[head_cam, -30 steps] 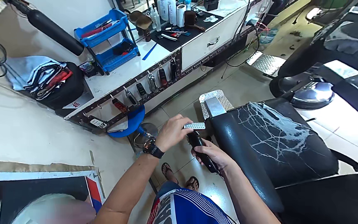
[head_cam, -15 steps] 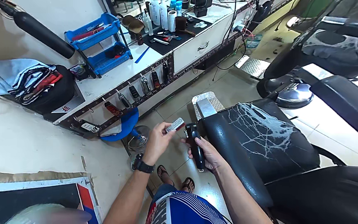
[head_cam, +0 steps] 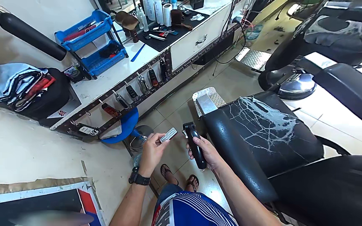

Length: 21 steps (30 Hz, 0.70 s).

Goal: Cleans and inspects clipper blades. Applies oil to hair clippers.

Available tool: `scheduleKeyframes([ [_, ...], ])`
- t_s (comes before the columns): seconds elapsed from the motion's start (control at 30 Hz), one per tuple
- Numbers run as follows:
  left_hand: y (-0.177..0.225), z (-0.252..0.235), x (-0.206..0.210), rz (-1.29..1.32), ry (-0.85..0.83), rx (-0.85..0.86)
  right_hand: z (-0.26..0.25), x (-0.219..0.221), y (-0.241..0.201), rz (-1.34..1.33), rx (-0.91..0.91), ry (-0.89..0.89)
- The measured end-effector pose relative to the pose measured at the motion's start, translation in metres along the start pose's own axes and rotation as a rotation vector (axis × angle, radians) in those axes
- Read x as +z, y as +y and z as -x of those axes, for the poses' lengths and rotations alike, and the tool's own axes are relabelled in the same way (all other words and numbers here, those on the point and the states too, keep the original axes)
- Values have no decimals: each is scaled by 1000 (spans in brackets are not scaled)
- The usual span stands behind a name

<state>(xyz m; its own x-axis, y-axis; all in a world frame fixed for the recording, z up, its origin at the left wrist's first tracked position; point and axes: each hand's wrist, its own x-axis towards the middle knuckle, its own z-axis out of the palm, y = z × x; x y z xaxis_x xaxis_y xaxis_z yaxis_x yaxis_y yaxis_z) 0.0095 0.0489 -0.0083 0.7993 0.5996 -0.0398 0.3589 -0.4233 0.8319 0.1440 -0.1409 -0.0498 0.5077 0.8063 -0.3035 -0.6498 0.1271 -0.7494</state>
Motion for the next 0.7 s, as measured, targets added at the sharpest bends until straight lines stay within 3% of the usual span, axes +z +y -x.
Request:
scheduleKeyframes([
  [0.1, 6, 4, 2, -7, -44, 88, 1, 3, -2, 105, 36, 2],
  [0.27, 11, -7, 1, -219, 102, 157, -1, 12, -6, 172, 98, 21],
  [0.4, 10, -6, 0, -201, -39, 190, 1, 11, -11, 186, 143, 32],
  [0.53, 14, -15, -1, -299, 70, 198, -1, 14, -10, 141, 181, 40],
  [0.7, 10, -19, 0, -272, -83, 252, 1, 8, -13, 146, 205, 17],
])
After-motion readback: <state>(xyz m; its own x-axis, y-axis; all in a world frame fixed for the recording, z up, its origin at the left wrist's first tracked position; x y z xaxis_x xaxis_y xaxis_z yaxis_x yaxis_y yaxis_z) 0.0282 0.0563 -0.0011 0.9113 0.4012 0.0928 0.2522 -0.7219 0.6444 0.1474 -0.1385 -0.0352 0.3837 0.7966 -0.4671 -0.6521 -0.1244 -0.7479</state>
